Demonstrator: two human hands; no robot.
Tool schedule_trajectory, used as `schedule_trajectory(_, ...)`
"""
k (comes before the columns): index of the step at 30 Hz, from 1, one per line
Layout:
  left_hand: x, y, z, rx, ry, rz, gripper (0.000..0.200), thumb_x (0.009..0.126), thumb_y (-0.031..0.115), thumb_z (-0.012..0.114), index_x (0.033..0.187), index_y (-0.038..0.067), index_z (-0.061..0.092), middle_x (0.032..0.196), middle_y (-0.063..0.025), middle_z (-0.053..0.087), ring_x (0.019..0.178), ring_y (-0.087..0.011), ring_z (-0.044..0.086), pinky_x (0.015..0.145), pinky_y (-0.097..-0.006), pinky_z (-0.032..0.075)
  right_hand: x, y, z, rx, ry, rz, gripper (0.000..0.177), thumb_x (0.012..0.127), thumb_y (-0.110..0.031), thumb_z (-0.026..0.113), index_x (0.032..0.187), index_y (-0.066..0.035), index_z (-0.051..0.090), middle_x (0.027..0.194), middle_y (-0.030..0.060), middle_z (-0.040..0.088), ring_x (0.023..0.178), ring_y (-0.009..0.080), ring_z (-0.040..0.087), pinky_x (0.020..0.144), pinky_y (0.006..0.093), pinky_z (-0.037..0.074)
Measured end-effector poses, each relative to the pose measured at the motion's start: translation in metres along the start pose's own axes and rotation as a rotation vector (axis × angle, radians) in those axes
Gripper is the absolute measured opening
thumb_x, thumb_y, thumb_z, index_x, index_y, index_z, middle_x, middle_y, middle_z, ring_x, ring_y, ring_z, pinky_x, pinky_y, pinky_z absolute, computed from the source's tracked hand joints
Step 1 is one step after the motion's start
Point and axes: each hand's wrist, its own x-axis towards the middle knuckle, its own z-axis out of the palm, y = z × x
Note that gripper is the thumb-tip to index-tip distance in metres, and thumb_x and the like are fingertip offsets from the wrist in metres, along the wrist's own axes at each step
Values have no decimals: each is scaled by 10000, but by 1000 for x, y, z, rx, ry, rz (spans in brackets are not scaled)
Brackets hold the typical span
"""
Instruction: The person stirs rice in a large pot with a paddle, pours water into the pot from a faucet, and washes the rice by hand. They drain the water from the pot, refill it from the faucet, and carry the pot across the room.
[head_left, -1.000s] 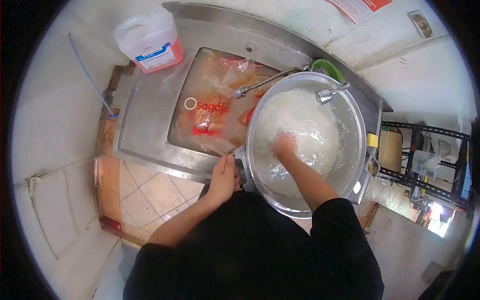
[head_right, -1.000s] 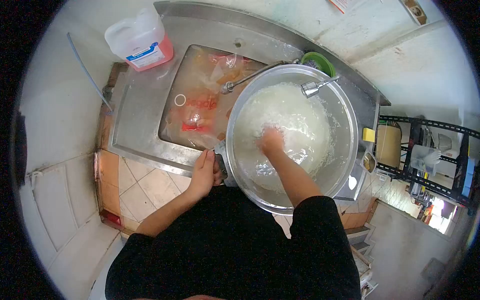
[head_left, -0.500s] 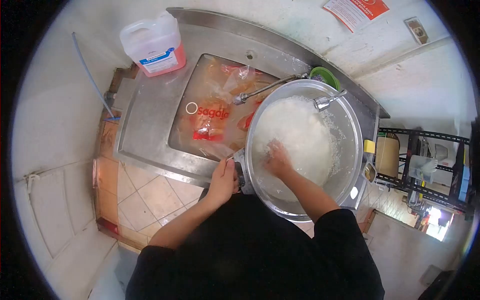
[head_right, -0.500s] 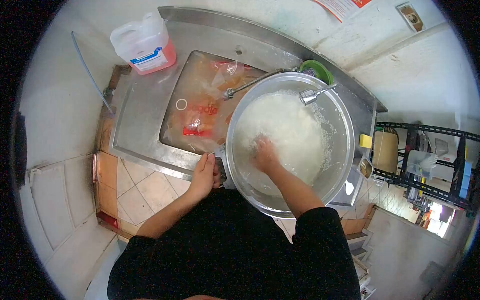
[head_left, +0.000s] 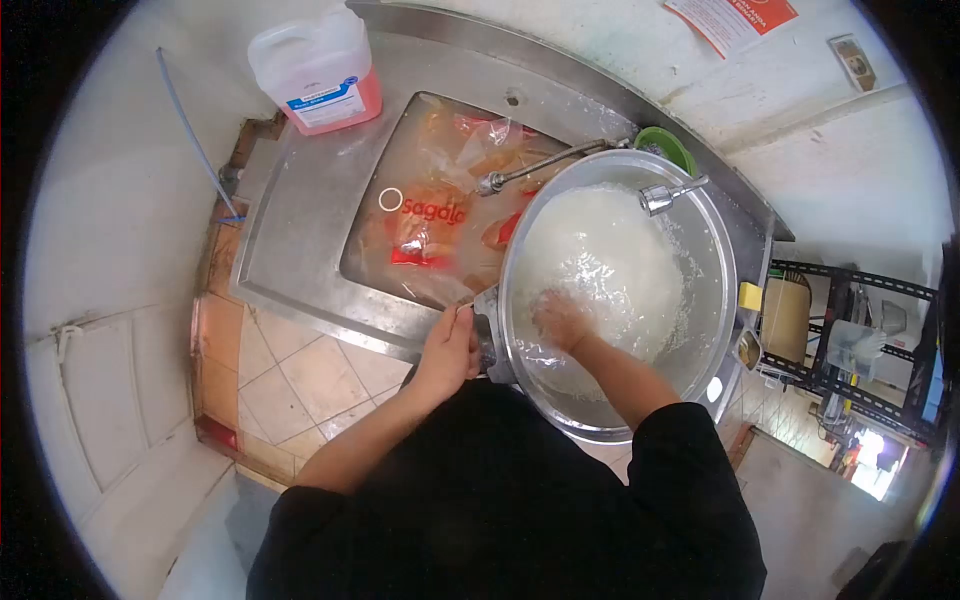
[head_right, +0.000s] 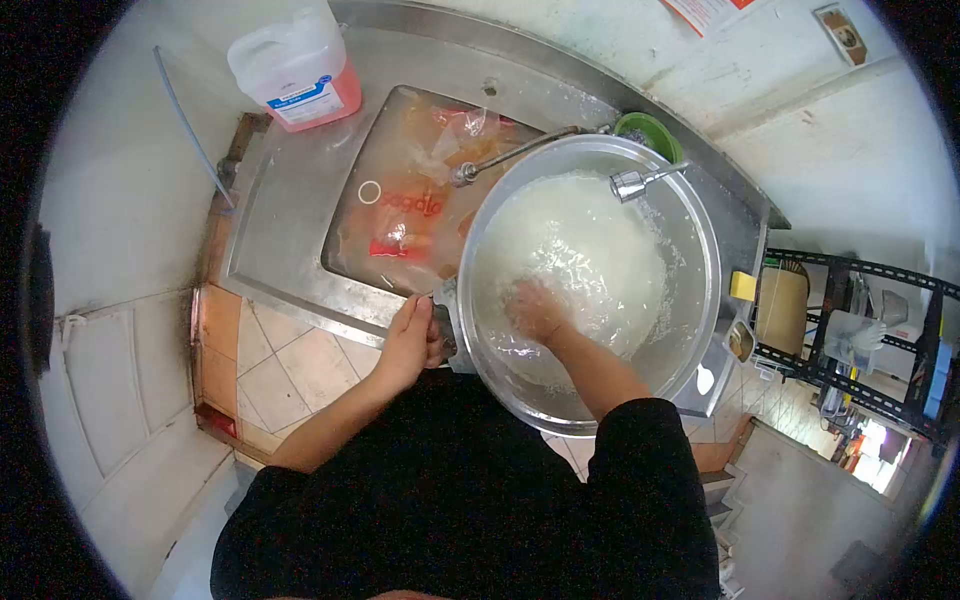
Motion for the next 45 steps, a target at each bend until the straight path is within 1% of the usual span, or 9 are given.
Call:
schedule_trajectory(3, -1, 5, -2, -23, 7, 17, 231, 1043, 343, 394, 921, 147, 398, 641, 19, 347, 430, -86, 287, 376, -253, 240, 29, -9, -20, -6, -422, 61, 294, 815, -260, 557, 1031, -102, 679, 1092, 150, 644, 1092, 336, 590, 1008, 492, 416)
schedule_trajectory(7, 2, 6, -6, -34, 16, 18, 266, 1037, 363, 409, 915, 126, 407, 648, 2, 372, 433, -95, 334, 375, -259, 274, 32, 2, 1, 30, -371, -44, 223, 810, -200, 565, 966, -114, 698, 1012, 154, 682, 936, 341, 653, 850, 485, 504)
schedule_trajectory(13, 2, 5, -5, -80, -32, 11, 256, 1039, 356, 404, 922, 129, 413, 644, 4, 368, 431, -95, 326, 371, -260, 260, 52, -5, -63, 116, -374, 398, 208, 824, -257, 578, 881, -108, 712, 969, 161, 688, 949, 337, 650, 869, 463, 502)
schedule_trajectory(18, 1, 4, -5, -76, -14, 20, 262, 1039, 357, 402, 925, 122, 422, 647, 4, 370, 433, -94, 327, 371, -263, 266, 26, 44, -66, 110, 382, 348, 363, 773, -204, 691, 1107, -93, 604, 1140, 186, 610, 1108, 366, 555, 929, 504, 432)
schedule_trajectory(26, 4, 1, -8, -43, -37, 37, 277, 1036, 369, 410, 909, 122, 412, 651, -5, 382, 434, -103, 346, 368, -269, 277, 42, 136, -7, -36, 562, 1160, 630, 853, -462, 592, 1324, -56, 493, 1421, 262, 393, 1324, 430, 345, 1114, 481, 278)
schedule_trajectory(33, -1, 9, -2, -26, 16, -35, 272, 1034, 374, 416, 902, 138, 402, 652, 0, 372, 433, -96, 320, 374, -262, 258, 83, 88, -31, 243, 754, 1098, 639, 856, -460, 589, 1341, -55, 490, 1427, 241, 409, 1315, 432, 360, 1089, 488, 331)
schedule_trajectory(38, -1, 12, -2, -48, 11, -46, 256, 1031, 380, 421, 908, 156, 412, 637, 15, 356, 428, -79, 282, 377, -245, 233, 76, 49, -60, 723, 262, 839, 642, 829, -376, 649, 1344, -37, 474, 1354, 237, 478, 1271, 419, 419, 1084, 510, 328)
schedule_trajectory(40, 1, 13, -4, -34, 15, -40, 255, 1032, 376, 421, 905, 156, 411, 632, 15, 350, 427, -79, 280, 375, -244, 228, 79, 50, -24, 226, 452, 442, 677, 840, -371, 641, 1385, -31, 427, 1384, 252, 440, 1291, 430, 397, 1115, 518, 271)
schedule_trajectory(45, 2, 13, -2, -31, 59, -31, 265, 1033, 371, 416, 884, 152, 404, 624, 16, 345, 420, -79, 287, 371, -246, 222, 62, 46, -31, 245, 408, 612, 700, 872, -405, 578, 1421, -20, 381, 1415, 255, 403, 1327, 411, 368, 1140, 517, 214)
